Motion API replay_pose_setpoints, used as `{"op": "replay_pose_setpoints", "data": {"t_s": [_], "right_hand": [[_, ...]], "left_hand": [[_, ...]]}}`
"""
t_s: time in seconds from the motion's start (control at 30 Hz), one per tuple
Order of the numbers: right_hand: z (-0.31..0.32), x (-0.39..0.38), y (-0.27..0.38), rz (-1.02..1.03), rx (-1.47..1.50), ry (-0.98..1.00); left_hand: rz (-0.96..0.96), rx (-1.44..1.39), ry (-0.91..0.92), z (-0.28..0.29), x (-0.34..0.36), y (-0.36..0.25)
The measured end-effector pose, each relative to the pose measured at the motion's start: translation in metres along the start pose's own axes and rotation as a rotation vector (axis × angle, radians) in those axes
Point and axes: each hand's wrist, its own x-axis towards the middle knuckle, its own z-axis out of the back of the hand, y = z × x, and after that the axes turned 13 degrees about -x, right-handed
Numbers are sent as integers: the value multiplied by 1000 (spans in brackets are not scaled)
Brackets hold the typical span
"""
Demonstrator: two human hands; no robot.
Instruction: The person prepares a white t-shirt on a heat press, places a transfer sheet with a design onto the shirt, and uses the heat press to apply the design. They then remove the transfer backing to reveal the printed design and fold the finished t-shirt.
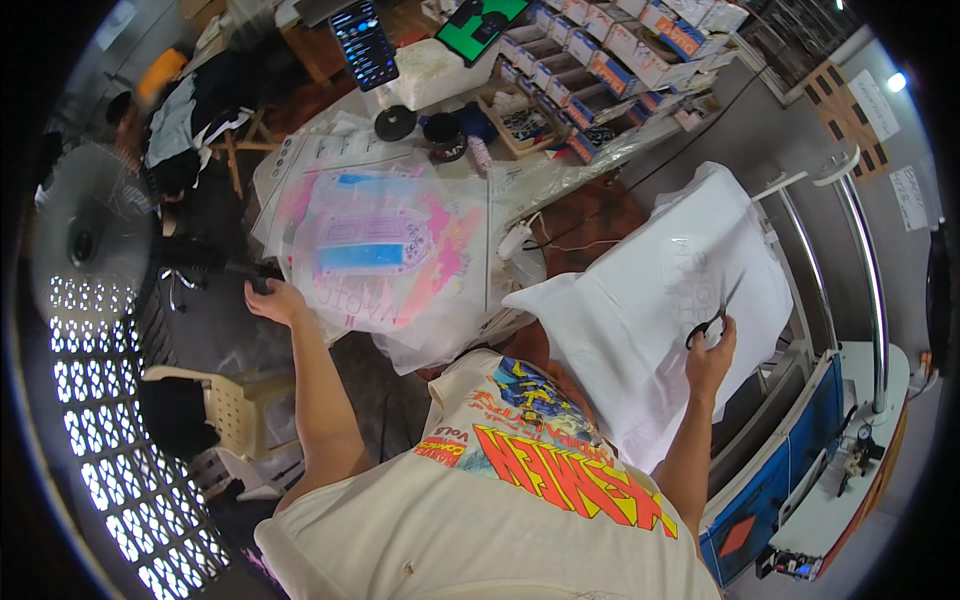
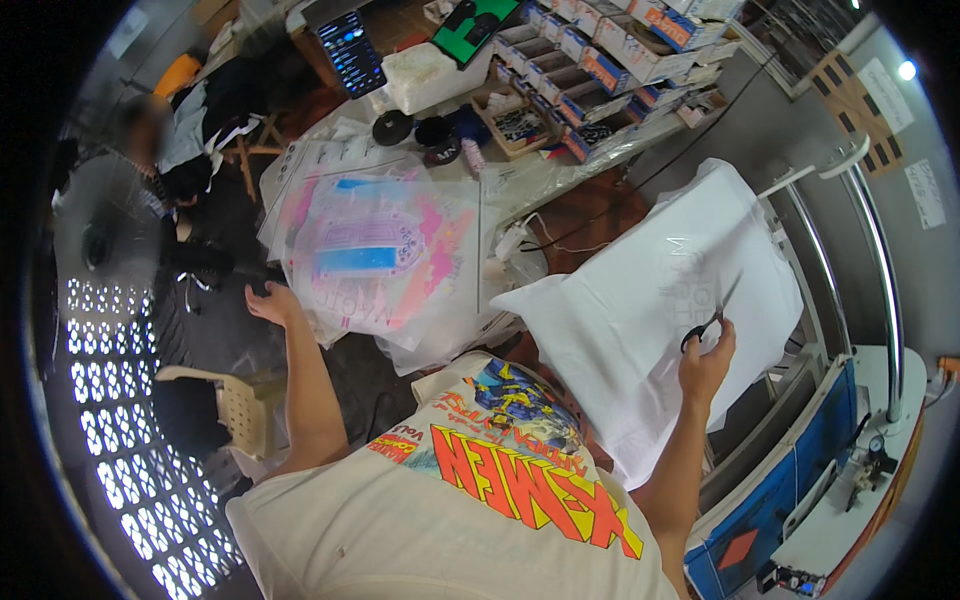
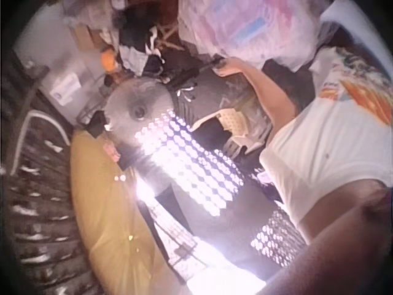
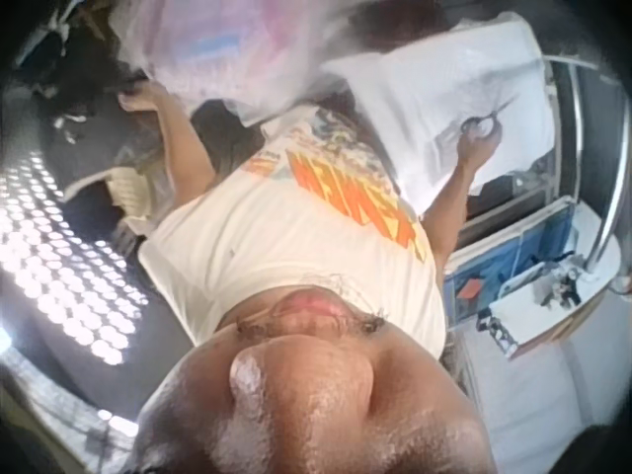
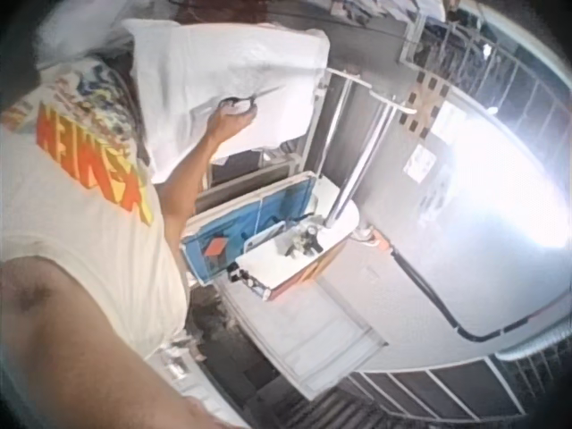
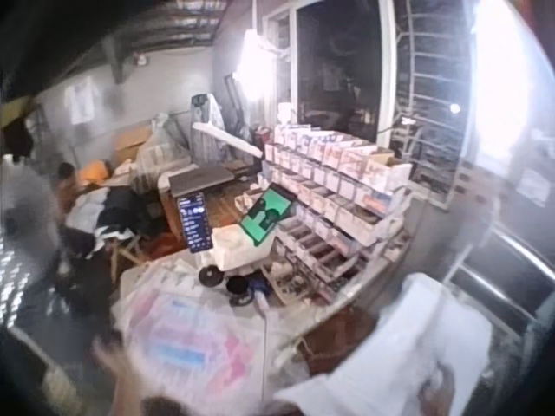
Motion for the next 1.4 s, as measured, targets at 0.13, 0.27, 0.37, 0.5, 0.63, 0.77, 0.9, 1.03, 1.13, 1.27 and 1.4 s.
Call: {"op": "replay_pose_setpoints", "data": {"t_s": [0.13, 0.27, 0.37, 0.5, 0.63, 0.77, 0.9, 1.03, 1.13, 1.27, 1.4], "right_hand": [[9, -14, 1, 3, 269, 207], [42, -3, 34, 116, 260, -75], [75, -41, 31, -213, 655, -9], [72, -152, 32, -456, 879, 276], [67, -233, 56, -931, 1242, 555], [60, -228, 80, -948, 1286, 485], [43, -211, 96, -960, 1266, 374], [45, -204, 100, -962, 1212, 372], [47, -201, 100, -965, 1171, 387], [48, -198, 98, -946, 1141, 384], [46, -199, 96, -936, 1117, 373]], "left_hand": [[-292, -629, 851, -29, -79, -132], [-849, -1132, 1602, 20, -233, -295], [-1234, -1301, 1851, 51, -319, -359], [-1406, -1177, 1953, 39, -390, -390], [-1423, -1220, 1983, 31, -404, -381], [-1506, -1310, 2023, 40, -396, -380], [-1532, -1353, 2028, 80, -384, -375], [-1435, -1324, 2051, 107, -384, -354], [-1383, -1401, 2004, 106, -391, -344], [-1351, -1451, 1997, 108, -389, -346], [-1351, -1449, 2014, 108, -389, -348]]}}
